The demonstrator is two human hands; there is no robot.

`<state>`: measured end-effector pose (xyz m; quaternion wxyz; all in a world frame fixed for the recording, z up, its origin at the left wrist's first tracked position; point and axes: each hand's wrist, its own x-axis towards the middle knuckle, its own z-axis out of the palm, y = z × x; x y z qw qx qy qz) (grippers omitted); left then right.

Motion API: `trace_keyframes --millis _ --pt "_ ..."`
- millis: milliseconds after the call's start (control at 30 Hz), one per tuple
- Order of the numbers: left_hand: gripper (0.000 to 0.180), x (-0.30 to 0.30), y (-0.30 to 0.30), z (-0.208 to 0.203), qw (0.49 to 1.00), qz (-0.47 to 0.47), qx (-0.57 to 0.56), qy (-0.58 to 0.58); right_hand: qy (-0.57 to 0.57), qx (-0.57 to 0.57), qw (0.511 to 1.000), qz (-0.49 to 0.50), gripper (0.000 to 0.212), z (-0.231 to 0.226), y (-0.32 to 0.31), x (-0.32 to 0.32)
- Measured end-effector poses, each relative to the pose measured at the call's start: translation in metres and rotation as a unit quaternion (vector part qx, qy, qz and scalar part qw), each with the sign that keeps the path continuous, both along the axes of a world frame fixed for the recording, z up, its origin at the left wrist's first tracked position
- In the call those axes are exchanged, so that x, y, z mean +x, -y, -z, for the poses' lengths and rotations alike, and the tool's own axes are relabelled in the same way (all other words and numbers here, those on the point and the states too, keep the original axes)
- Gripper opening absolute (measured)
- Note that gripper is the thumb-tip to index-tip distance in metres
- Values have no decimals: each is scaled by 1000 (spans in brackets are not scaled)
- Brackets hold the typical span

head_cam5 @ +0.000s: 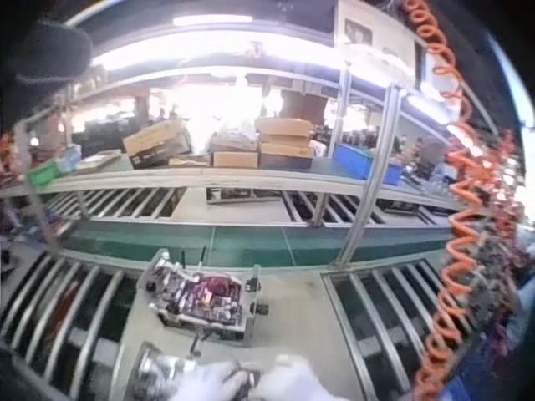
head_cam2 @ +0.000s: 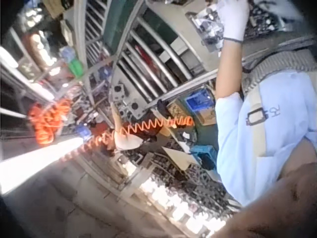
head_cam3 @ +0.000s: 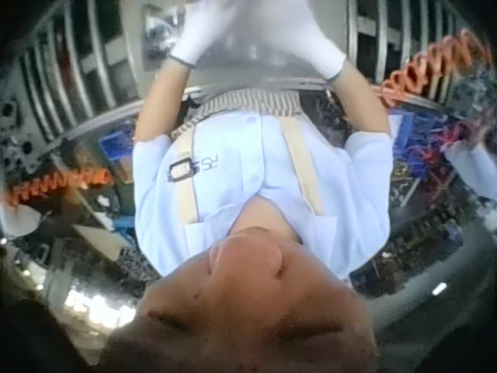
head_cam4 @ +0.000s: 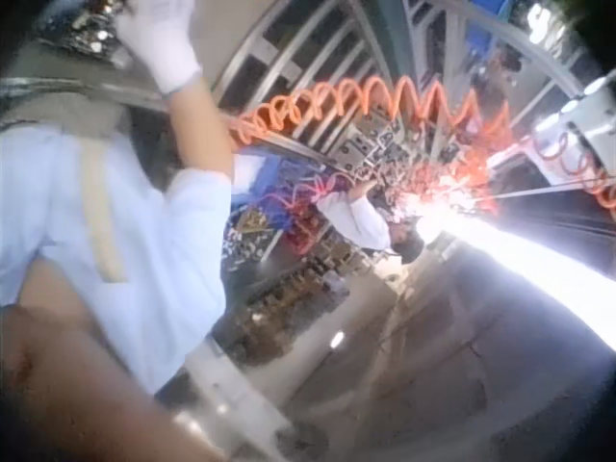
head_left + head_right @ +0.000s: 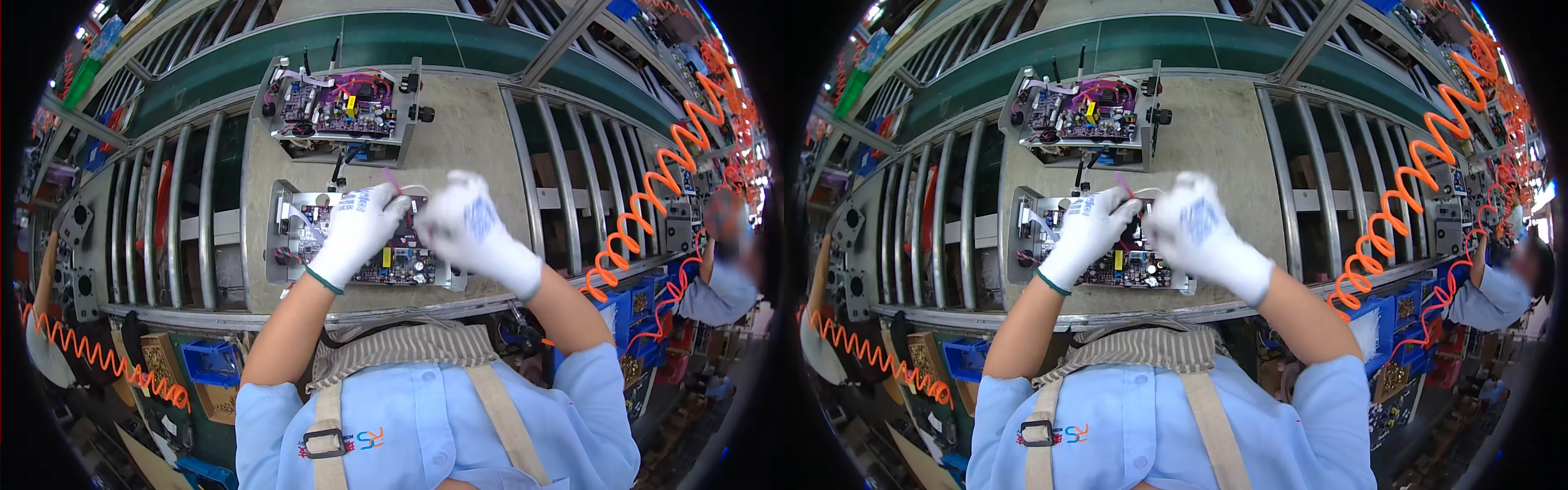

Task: Assembling electronic components onto a metal chassis using a pneumatic screwdriver and manual wiring on an assembly line.

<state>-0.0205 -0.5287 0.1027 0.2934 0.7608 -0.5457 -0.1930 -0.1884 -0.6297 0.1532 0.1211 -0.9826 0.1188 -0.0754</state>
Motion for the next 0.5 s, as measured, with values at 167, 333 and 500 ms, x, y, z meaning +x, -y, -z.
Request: trace_keyframes --millis 167,333,500 --pt "26 -9 19 47 931 54 -39 -358 -94 60 994 -13 23 -49 2 -11" --pt "27 -8 22 29 911 128 -50 -388 30 -113 991 -71 15 -19 35 11" --pt "33 -10 16 25 985 103 -118 -72 -85 -189 978 -17 16 3 24 4"
